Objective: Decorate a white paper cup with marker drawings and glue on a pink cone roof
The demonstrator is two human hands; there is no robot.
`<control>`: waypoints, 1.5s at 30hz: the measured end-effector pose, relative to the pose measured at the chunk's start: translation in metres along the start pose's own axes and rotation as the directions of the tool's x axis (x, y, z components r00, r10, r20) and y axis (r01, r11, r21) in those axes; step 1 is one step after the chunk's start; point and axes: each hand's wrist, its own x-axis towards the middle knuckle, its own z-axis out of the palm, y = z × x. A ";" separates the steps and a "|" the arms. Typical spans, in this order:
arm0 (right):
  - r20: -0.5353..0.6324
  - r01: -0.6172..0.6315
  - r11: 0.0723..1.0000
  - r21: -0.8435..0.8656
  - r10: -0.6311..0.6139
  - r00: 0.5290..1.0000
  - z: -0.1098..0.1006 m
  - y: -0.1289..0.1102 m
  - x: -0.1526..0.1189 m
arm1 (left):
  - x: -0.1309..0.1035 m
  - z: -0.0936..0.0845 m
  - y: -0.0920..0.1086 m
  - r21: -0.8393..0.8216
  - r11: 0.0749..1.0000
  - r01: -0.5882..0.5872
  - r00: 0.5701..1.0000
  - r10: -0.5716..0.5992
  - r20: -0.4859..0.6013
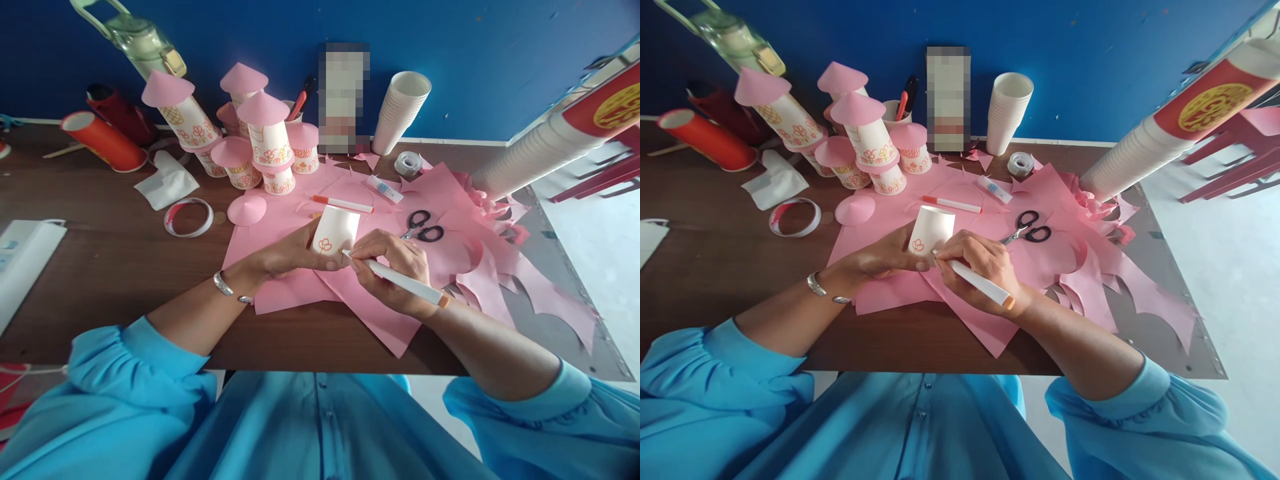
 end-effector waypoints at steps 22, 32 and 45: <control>-0.004 -0.018 0.996 -0.090 0.018 1.000 -0.001 -0.001 -0.001 | -0.003 -0.006 -0.008 -0.016 1.000 0.006 1.000 -0.007 -0.021; 0.000 -0.021 0.995 -0.093 0.021 1.000 -0.001 -0.002 -0.001 | -0.003 -0.003 -0.003 -0.043 0.999 0.007 1.000 -0.008 -0.011; 0.013 -0.024 0.996 -0.087 0.025 1.000 -0.004 -0.002 -0.002 | -0.002 -0.008 -0.010 -0.026 1.000 -0.006 1.000 0.006 -0.007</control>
